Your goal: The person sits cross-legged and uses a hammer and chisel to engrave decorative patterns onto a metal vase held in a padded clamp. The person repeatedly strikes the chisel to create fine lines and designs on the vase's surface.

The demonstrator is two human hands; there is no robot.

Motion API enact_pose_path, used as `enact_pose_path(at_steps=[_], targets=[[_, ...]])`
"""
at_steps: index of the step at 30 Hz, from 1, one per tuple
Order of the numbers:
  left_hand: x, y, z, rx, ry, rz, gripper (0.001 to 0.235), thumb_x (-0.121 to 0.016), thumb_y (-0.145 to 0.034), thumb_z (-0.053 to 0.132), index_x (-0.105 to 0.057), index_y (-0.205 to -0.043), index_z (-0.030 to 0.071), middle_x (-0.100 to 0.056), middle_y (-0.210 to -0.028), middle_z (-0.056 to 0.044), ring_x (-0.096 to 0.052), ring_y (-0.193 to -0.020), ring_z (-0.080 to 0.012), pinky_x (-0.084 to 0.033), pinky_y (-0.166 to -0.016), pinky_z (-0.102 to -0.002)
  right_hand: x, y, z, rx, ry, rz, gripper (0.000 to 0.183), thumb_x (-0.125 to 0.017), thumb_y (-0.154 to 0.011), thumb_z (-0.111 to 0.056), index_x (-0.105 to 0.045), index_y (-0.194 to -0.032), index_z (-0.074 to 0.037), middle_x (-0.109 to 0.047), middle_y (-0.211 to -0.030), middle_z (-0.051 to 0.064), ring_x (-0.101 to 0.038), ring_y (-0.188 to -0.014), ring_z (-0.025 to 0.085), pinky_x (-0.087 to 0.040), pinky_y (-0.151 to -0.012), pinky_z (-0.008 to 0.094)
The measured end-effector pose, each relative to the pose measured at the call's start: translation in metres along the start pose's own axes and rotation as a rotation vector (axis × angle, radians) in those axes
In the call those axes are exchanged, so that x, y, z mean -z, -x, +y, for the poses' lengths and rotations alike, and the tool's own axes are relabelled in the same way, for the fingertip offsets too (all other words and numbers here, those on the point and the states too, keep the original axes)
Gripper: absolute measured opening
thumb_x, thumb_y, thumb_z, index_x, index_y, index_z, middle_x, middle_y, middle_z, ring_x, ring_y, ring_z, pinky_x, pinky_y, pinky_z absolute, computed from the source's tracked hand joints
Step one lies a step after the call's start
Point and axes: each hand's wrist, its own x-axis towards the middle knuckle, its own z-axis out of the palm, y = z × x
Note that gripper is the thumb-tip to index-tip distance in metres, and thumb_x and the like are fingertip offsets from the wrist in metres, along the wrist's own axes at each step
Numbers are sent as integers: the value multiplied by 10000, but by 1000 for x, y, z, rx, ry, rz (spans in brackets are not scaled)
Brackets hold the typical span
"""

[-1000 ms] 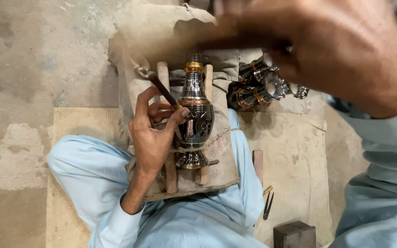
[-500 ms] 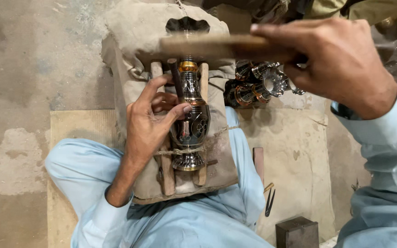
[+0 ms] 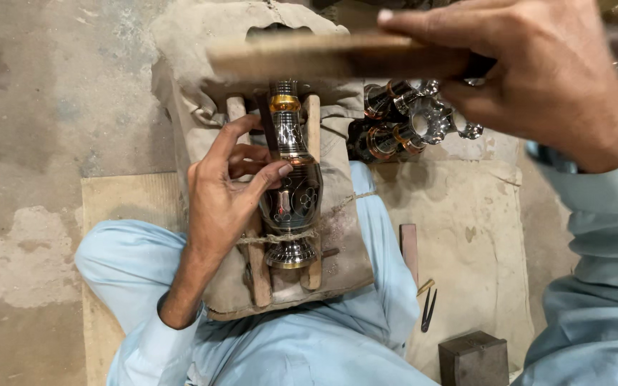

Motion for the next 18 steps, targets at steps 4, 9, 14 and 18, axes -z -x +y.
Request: enact_pose_path(at_steps=[4,9,14,18], targets=[[1,-2,4,-3,57,-30,555,-806,-904,112,-567,-1403,71,-804,-985,-128,-800,-910,-169,-685,-756,-305,-12,7,5,-55,-199,-50,462,-784,-891,-23,-718,-1343,-93,-745,-964,114,-725,-804,200,-606,-736,357],[1,-3,7,-3,61,-40,534,-800,-897,87,-587,-1386,63,-804,-1000,-133,-797,-925,-168,-690,-758,-299,-18,16,5,-55,-136,51,600,-787,-867,-26,-638,-1447,-56,-735,-1140,172,-729,-891,252,-588,-801,356],[0,-3,10,-52,18,-55,521,-796,-898,68,-595,-1379,51,-804,-993,-131,-803,-938,-177,-684,-791,-313,-12,24,-3,-33,-66,35,681,-807,-745,-20,-654,-1401,-124,-759,-1122,166,-748,-883,292,-605,-781,373],[3,-2,10,-44,1,-87,518,-775,-902,75,-593,-1386,55,-807,-1002,-134,-808,-936,-192,-684,-789,-325,-17,32,-5,-77,-88,-1,682,-817,-798,-44,-620,-1439,-166,-763,-1136,163,-737,-867,279,-591,-711,363]])
